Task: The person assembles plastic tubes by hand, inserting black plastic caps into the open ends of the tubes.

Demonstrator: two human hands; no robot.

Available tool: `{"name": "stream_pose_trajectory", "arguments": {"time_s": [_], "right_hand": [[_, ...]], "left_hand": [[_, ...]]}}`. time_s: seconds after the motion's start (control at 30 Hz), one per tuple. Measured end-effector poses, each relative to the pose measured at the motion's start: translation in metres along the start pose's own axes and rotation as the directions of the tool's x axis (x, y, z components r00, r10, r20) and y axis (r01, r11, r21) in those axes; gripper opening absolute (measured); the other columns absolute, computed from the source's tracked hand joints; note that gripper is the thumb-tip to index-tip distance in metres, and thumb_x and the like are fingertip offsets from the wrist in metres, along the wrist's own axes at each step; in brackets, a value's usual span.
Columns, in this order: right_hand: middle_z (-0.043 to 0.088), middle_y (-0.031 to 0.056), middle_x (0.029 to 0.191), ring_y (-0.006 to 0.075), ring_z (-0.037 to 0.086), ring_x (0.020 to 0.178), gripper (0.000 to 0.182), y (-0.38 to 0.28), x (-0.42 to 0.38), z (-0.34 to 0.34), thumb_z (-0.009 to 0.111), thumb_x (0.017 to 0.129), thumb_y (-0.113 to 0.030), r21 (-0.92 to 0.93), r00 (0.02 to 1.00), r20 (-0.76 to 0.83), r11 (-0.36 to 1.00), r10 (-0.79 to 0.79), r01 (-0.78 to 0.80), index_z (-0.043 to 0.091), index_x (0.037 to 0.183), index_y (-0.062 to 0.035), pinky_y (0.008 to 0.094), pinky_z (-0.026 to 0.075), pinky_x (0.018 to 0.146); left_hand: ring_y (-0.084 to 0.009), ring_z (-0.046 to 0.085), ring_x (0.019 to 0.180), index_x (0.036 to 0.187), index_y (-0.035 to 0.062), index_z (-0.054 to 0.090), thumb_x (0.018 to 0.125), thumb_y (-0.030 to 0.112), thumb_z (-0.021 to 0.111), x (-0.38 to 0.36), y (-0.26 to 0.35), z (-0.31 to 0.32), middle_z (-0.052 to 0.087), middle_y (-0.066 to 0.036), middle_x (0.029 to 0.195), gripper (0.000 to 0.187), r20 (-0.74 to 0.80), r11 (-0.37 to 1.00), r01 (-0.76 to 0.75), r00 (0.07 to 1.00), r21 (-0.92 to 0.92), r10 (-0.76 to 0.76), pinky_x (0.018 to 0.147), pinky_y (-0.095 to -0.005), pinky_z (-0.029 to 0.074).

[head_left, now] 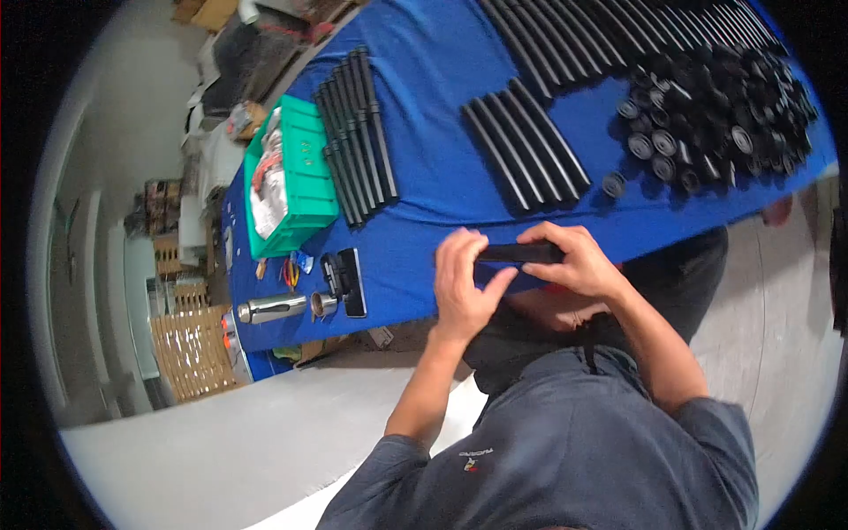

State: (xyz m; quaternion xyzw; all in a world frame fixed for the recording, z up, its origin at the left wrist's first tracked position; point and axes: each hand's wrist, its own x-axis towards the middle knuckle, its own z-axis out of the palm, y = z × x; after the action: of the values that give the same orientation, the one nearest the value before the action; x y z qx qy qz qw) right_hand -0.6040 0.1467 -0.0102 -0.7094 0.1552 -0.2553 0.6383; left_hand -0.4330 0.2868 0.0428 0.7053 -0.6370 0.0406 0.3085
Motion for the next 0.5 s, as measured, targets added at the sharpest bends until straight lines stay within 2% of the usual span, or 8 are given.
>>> {"name": "stream_pose_trajectory", "arguments": {"time_s": [0.07,0.13,0.2,0.23,0.33,0.43,0.5], "right_hand": [[0.073,0.0168,0.09,0.0259,0.074,0.081,0.042,0.002,-0.002,0.0,0.079,0.083,-0.013,0.032,0.999,-0.022,0.998,-0.045,0.046,0.067,0.122,-0.0041,0.0367,0.055,0.071],[0.073,0.0166,0.092,0.0252,0.073,0.079,0.043,0.002,-0.003,-0.005,0.078,0.084,-0.014,0.106,0.998,0.05,0.993,0.04,-0.046,0.068,0.124,-0.0053,0.0359,0.055,0.072],[0.074,0.0157,0.093,0.024,0.072,0.078,0.044,0.005,-0.004,-0.005,0.078,0.084,-0.015,0.094,0.999,0.016,0.995,-0.038,0.037,0.068,0.126,-0.0059,0.035,0.055,0.072],[0.074,0.0152,0.093,0.0233,0.071,0.078,0.045,0.008,-0.005,-0.005,0.078,0.084,-0.015,0.091,0.997,0.008,0.993,-0.082,0.081,0.069,0.127,-0.0062,0.0346,0.054,0.073],[0.075,0.0129,0.094,0.0199,0.069,0.076,0.046,0.012,-0.004,-0.002,0.079,0.085,-0.017,0.142,0.99,-0.027,0.979,-0.141,0.144,0.07,0.129,-0.0073,0.0334,0.053,0.072],[0.074,0.0087,0.091,0.0151,0.066,0.075,0.047,0.016,-0.003,-0.002,0.08,0.086,-0.02,0.194,0.983,-0.068,0.964,-0.17,0.18,0.07,0.13,-0.0077,0.0324,0.052,0.069],[0.072,0.0063,0.086,0.0129,0.063,0.073,0.045,0.015,-0.004,-0.004,0.081,0.087,-0.022,0.256,0.997,-0.043,0.964,-0.063,0.072,0.07,0.128,-0.0075,0.0314,0.051,0.067]], "left_hand": [[-0.0388,0.063,0.11,0.122,0.0018,0.059,0.072,0.007,0.086,0.004,-0.009,0.01,0.064,-0.018,0.119,0.057,0.114,0.999,0.031,0.993,0.025,-0.034,0.099,-0.045,0.05],[-0.0389,0.065,0.104,0.112,0.0024,0.061,0.071,0.001,0.078,-0.004,-0.021,0.018,0.067,-0.017,0.11,0.044,0.162,0.988,0.141,0.978,-0.061,-0.129,0.094,-0.0476,0.049],[-0.0378,0.067,0.095,0.104,0.0027,0.063,0.072,0.001,0.078,-0.001,-0.021,0.014,0.068,-0.016,0.103,0.035,0.203,0.984,0.155,0.97,-0.085,-0.135,0.087,-0.0465,0.052],[-0.036,0.068,0.091,0.101,0.0021,0.065,0.074,0.0,0.078,0.004,-0.015,0.011,0.069,-0.015,0.1,0.03,0.178,0.981,0.152,0.976,-0.12,-0.129,0.082,-0.0439,0.054],[-0.0303,0.07,0.092,0.108,0.0004,0.067,0.076,-0.003,0.08,0.009,-0.012,0.004,0.069,-0.015,0.104,0.035,0.187,0.981,0.115,0.979,-0.157,-0.084,0.083,-0.0369,0.056],[-0.0298,0.07,0.094,0.114,0.0013,0.069,0.078,-0.003,0.078,0.011,-0.007,-0.003,0.069,-0.015,0.106,0.037,0.238,0.991,0.108,0.967,-0.08,-0.086,0.087,-0.0369,0.056],[-0.0296,0.07,0.096,0.115,0.0005,0.07,0.08,-0.002,0.076,0.01,-0.008,-0.004,0.069,-0.015,0.107,0.036,0.292,0.983,0.151,0.95,-0.107,-0.114,0.089,-0.0377,0.056]]}}
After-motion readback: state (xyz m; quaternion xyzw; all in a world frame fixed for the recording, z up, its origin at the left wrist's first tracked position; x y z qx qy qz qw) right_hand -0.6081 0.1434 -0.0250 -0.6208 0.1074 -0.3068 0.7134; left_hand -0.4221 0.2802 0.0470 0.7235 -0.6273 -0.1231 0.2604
